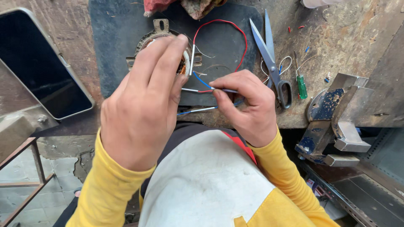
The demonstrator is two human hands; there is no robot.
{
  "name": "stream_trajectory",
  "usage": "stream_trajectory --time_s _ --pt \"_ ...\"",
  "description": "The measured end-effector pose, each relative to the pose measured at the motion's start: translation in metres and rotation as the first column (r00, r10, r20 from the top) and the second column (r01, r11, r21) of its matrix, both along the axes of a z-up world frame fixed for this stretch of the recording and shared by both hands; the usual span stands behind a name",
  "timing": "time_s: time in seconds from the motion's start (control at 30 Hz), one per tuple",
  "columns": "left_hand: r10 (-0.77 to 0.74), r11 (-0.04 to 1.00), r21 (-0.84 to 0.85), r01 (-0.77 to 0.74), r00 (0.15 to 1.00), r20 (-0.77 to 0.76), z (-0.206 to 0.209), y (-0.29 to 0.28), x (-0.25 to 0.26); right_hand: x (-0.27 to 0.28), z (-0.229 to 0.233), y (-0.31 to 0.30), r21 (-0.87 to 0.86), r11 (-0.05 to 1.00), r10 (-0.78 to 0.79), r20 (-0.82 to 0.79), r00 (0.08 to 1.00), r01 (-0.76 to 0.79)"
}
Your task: The person strips the insulation from red and blue wires using scissors and twists the exposed ends. They then connect these wires to a copper-wound stator component and secure the connections by wrapping them with white thread.
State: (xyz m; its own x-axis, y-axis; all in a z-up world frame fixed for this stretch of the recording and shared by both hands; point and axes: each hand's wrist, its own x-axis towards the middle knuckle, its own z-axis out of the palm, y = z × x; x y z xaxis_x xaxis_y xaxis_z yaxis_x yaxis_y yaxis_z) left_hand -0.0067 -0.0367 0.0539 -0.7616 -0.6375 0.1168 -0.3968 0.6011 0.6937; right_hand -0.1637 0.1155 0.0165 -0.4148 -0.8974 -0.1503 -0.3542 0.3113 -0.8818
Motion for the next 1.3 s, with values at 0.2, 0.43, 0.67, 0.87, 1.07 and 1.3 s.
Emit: stream_trajectory --time_s 0.2,0.43,0.67,0.87,1.07,1.3 --pt "-0.219 0.921 0.32 0.221 0.975 -0.042 -0.011 -0.024 -0.001 0.012 0.022 -0.003 0.025 0.999 -0.022 -0.126 0.992 0.025" --pt "-0.287 0.846 0.435 0.309 0.951 -0.117 -0.03 -0.027 -0.004 0.01 0.021 0.002 0.057 0.996 -0.058 -0.16 0.985 0.068" --pt "-0.3 0.896 0.311 0.316 0.949 -0.099 -0.039 -0.021 -0.008 0.004 0.007 0.004 0.103 0.987 -0.106 -0.139 0.985 0.121" --pt "-0.278 0.933 0.226 0.281 0.959 -0.047 -0.033 -0.017 -0.019 0.004 0.002 0.004 0.103 0.986 -0.109 -0.194 0.975 0.131" --pt "-0.259 0.946 0.201 0.255 0.966 -0.005 -0.032 -0.014 -0.026 0.003 0.0 -0.005 0.129 0.983 -0.093 -0.238 0.967 0.127" --pt "-0.262 0.957 0.145 0.252 0.963 0.058 -0.032 -0.017 -0.031 0.003 0.004 -0.017 0.15 0.98 -0.081 -0.284 0.956 0.127"
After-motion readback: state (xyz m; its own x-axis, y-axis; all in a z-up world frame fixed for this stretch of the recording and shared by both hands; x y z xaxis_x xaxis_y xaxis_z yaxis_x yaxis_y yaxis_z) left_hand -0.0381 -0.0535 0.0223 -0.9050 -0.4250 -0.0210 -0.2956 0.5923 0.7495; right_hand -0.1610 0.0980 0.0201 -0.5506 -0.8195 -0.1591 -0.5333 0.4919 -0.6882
